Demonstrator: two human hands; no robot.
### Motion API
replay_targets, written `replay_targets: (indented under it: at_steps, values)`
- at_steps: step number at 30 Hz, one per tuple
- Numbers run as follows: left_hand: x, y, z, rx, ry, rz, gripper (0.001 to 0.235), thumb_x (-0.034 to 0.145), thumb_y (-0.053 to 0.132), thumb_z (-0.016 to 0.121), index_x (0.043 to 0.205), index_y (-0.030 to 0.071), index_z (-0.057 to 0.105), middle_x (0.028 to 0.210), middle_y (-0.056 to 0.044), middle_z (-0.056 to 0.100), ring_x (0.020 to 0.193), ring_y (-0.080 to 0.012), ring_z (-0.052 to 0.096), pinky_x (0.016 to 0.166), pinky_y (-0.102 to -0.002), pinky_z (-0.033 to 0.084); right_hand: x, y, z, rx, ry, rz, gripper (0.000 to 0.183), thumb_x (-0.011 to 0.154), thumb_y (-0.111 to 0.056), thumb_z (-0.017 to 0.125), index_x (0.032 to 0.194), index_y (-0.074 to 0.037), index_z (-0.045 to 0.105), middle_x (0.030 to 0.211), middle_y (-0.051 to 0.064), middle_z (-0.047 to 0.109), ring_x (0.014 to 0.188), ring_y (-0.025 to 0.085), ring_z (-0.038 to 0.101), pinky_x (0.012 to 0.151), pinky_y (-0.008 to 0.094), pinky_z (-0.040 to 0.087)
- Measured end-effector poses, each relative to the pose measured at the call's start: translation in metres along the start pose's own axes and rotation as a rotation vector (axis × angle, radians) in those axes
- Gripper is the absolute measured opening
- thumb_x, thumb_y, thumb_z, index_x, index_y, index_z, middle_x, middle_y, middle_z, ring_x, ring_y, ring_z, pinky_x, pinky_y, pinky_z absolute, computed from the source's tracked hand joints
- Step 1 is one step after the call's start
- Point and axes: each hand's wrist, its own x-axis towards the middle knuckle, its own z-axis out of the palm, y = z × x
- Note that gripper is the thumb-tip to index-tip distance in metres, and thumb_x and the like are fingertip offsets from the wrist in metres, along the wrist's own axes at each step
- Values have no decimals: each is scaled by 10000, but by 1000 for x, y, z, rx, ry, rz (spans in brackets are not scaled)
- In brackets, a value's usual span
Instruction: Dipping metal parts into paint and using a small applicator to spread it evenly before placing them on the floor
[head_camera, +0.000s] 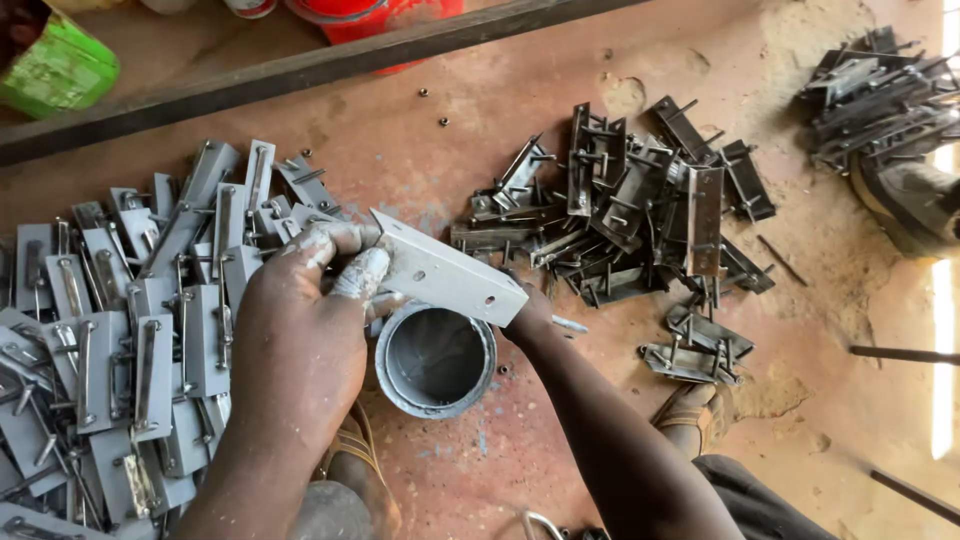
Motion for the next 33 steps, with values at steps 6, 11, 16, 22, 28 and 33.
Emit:
replay_targets:
  at_steps: [6, 11, 16, 22, 28, 33]
  values:
    - [-7, 2, -5, -29, 14, 49, 129, 950, 159, 642, 1012, 148, 755, 908, 13, 798, 768, -143, 836, 659, -214, 618, -18, 0, 16, -111, 97, -134, 259, 923, -109, 552, 1148, -46, 662, 995, 224, 647, 897, 485, 685, 726, 588, 554]
    - [-5, -10, -3, -134, 1, 130, 125, 948, 62, 630, 995, 88, 744, 958, -7, 739, 801, -93, 715, 685, -233, 710, -40, 0, 18, -143, 19, -75, 279, 950, -78, 519, 1215, -42, 595, 1004, 209, 678, 874, 454, 706, 692, 565, 571]
    - [-2, -12, 1, -73, 5, 136, 86, 961, 115, 636, 937, 116, 719, 910, 16, 737, 732, -101, 744, 661, -226, 665, -36, -12, 1, -198, -42, -18, 319, 984, -39, 476, 1302, -37, 509, 1015, 190, 718, 843, 415, 734, 649, 535, 593]
    - [-6, -12, -1, 28, 7, 177, 119, 935, 101, 606, 977, 149, 707, 936, 32, 774, 712, -123, 803, 680, -230, 621, -28, 6, 23, -227, -91, 126, 237, 996, -177, 499, 1188, -56, 568, 1030, 195, 755, 930, 440, 736, 740, 532, 590]
    - [-4, -10, 8, 25, -28, 200, 122, 936, 96, 597, 929, 114, 718, 842, -2, 766, 756, -85, 783, 674, -233, 691, -4, 17, 35, -198, -133, 284, 318, 995, -301, 536, 1277, -174, 609, 1166, 100, 746, 1062, 333, 732, 815, 444, 605]
    - [21, -17, 15, -105, 18, 213, 150, 966, 120, 648, 1065, 64, 747, 903, -165, 754, 755, -224, 789, 688, -318, 662, -129, -87, -157, 267, -304, 130, 297, 1046, -8, 477, 1166, 239, 592, 1002, 396, 728, 1039, 419, 726, 875, 401, 611]
